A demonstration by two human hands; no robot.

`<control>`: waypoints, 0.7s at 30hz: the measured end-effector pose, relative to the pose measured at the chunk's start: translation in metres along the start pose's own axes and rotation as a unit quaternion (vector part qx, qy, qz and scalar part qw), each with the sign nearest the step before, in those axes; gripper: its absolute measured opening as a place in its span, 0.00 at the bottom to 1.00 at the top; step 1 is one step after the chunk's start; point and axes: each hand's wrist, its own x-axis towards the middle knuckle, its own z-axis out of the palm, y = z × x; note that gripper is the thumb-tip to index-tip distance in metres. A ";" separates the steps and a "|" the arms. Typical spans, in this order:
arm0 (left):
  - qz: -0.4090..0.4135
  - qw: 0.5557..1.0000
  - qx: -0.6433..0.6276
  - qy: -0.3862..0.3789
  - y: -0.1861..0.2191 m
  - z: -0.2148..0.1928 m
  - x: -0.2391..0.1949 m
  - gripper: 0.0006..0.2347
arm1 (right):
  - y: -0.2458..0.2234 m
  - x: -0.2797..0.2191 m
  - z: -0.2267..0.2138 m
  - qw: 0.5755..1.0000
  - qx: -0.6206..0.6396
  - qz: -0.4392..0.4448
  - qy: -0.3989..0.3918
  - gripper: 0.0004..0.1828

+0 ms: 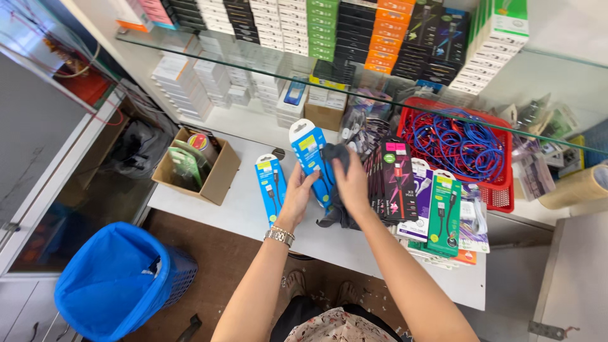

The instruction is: The person wipes the packaging of several electronic accessories with a dark cloth and then places them on a glass shelf. The person handles blue and black boxes one at a time, wiping each before stacking them on the shelf.

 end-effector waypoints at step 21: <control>0.091 0.890 0.447 0.003 0.002 0.006 -0.038 0.18 | -0.021 -0.001 -0.018 0.949 0.313 0.044 -0.008 0.28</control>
